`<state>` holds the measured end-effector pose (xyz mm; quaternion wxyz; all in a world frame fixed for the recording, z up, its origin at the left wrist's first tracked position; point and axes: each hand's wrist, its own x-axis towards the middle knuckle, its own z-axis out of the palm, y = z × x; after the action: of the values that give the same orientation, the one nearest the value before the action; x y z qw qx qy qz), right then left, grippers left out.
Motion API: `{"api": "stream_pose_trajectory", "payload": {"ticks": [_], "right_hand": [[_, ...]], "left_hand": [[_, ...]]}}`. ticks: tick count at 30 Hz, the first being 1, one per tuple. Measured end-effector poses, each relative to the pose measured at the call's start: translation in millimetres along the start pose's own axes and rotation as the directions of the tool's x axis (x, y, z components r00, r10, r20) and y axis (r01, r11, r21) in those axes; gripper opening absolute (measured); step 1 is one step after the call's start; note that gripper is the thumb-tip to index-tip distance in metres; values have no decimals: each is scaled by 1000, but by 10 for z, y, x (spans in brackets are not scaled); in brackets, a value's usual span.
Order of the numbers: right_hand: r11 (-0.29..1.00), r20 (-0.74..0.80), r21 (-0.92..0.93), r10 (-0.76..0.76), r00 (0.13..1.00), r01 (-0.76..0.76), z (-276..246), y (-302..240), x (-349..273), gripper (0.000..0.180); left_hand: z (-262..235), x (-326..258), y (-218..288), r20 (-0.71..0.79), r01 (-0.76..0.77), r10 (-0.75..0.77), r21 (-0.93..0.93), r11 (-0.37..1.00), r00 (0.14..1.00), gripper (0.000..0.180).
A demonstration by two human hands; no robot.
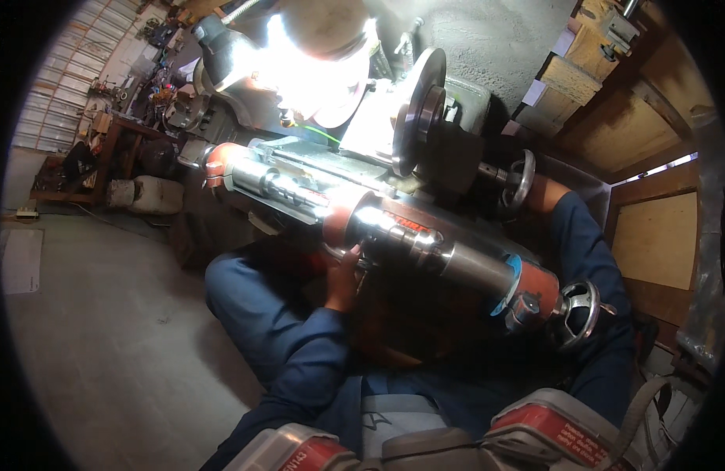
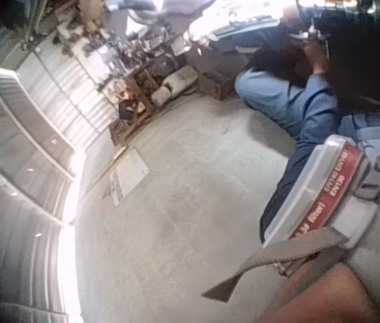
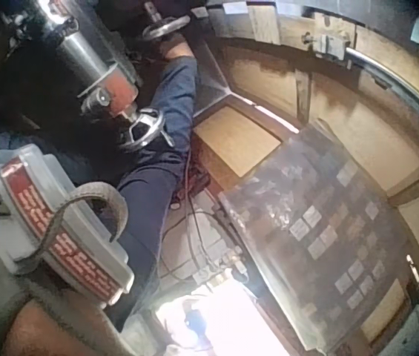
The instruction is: Operating a grinding machine to finish or sharpen a metal component.
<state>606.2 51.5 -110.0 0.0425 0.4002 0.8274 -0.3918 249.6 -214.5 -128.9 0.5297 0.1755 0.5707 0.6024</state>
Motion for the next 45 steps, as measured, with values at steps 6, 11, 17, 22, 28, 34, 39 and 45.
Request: {"api": "stream_pose_trajectory", "payload": {"ticks": [6,11,17,22,28,34,39,45], "right_hand": [[989,-352,53,150,924,-140,-453,-196,-178,25],[956,-235,293,81,969,-9,-704,-421,-460,25],[978,-359,118,203,911,-171,-372,-85,-142,24],[985,-69,57,164,984,-161,-85,108,30,30],[986,210,-72,164,964,-153,-17,138,51,38],[944,-362,-192,184,914,-266,-413,-182,-209,27],[976,27,158,149,988,-151,-681,-733,-533,29],[990,189,20,134,973,-140,-607,-933,-503,26]], "left_hand": [[-142,53,-18,99,394,-383,-131,910,918,46],[-54,27,35,42,268,-265,-120,956,963,39],[179,-104,229,-83,163,-167,-51,985,982,49],[278,-138,225,-182,105,-96,44,994,979,68],[285,-95,71,-151,-214,267,296,931,952,95],[288,-101,102,-124,-274,365,453,848,923,98],[314,-128,131,-107,-254,304,336,907,947,99],[321,-133,157,-132,-207,250,274,939,959,98]]}}
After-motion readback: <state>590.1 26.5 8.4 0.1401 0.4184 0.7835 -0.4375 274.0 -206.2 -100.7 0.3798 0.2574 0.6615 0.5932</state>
